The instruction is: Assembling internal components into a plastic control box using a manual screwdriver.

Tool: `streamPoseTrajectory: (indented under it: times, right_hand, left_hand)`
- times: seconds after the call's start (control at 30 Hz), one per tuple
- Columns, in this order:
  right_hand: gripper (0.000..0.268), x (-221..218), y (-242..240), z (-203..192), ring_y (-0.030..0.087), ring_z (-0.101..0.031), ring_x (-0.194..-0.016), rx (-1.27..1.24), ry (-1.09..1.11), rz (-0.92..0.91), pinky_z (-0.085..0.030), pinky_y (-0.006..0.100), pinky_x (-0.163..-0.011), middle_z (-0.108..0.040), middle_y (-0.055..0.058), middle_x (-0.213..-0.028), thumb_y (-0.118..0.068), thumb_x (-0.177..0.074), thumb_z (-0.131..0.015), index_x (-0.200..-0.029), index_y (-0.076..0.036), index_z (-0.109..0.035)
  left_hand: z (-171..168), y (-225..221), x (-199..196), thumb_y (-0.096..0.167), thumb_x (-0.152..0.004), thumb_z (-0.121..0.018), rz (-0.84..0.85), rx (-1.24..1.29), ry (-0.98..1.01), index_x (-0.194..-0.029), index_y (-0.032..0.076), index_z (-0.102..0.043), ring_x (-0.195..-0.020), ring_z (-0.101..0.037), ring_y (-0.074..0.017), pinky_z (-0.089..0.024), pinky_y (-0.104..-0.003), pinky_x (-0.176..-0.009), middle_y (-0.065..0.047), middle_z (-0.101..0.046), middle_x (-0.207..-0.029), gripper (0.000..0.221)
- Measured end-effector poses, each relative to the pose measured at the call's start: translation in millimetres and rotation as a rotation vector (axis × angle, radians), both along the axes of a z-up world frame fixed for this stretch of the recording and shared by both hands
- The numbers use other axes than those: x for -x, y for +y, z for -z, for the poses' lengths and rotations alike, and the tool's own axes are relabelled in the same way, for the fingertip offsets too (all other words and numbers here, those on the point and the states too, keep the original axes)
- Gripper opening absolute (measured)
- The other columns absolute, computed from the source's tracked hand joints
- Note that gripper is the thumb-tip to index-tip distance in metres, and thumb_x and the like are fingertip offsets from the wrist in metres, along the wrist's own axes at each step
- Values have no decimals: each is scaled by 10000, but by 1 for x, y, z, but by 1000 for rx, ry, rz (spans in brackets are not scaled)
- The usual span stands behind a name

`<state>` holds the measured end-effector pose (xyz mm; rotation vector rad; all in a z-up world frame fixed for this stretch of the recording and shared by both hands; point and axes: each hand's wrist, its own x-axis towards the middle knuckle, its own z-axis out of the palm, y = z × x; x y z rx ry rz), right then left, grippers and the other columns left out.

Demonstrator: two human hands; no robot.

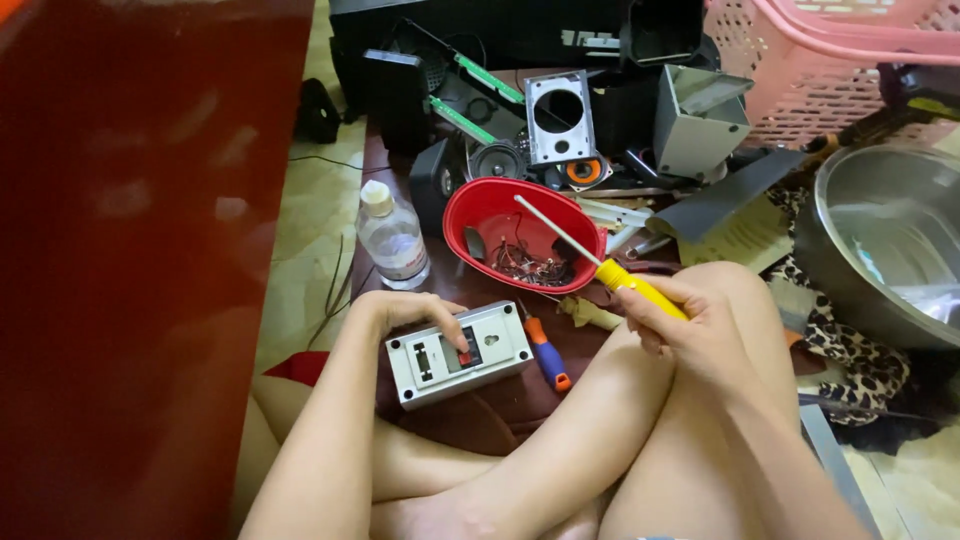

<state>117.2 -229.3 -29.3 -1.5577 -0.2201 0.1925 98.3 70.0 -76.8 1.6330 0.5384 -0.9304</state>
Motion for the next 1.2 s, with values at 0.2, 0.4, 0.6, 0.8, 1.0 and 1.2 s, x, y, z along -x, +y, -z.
streamPoseTrajectory:
  times: [0.2,0.4,0.6,0.8,1.0,1.2]
  right_hand:
    - [246,11,23,1,91,-328,-326,-123,53,-13,-303,210,-311,-457,119,-511,-75,-797,-623,-1015,33,-586]
    - [219,20,34,-13,130,-421,-334,-144,-11,88,-383,237,-340,-524,177,-534,-60,-768,-661,-936,58,-584]
    - [97,6,23,-40,124,-338,-265,-31,-214,94,-300,223,-277,-433,174,-394,-58,-788,-636,-803,38,-641]
    - [71,-14,16,-85,157,-324,-237,344,-214,-32,-325,228,-324,-435,179,-363,-21,-685,-693,-706,43,-672]
    - [120,-8,19,-108,191,-390,-256,528,-231,-111,-391,269,-374,-499,193,-426,-51,-656,-713,-715,53,-703]
    - [211,-12,38,-107,280,-595,-541,742,-384,-198,-487,331,-619,-640,187,-584,-227,-609,-748,-638,-19,-728]
  left_hand:
    - [-22,8,-1,168,-487,-800,-2,-111,7,-1043,68,-660,-703,-630,-256,-533,-354,-571,-160,-654,-853,582]
    - [-74,-10,24,398,-399,-843,93,-389,-141,-1360,59,-310,-1331,-240,-315,-240,-461,-1062,-187,-303,-1411,1150]
    - [-46,-50,39,633,-345,-796,110,-691,-637,-1310,135,-390,-1289,-306,-226,-153,-398,-1103,-67,-381,-1342,1160]
    - [-33,-75,45,649,-578,-661,151,-849,-792,-1215,158,-473,-1117,-498,-180,-234,-403,-1043,-24,-572,-1121,826]
    - [-29,-73,44,695,-578,-633,201,-883,-772,-1240,184,-452,-1071,-524,-191,-288,-392,-973,-17,-567,-1133,856]
    - [-31,-73,46,671,-587,-642,167,-858,-792,-1223,164,-476,-1052,-542,-212,-317,-396,-941,-43,-578,-1110,831]
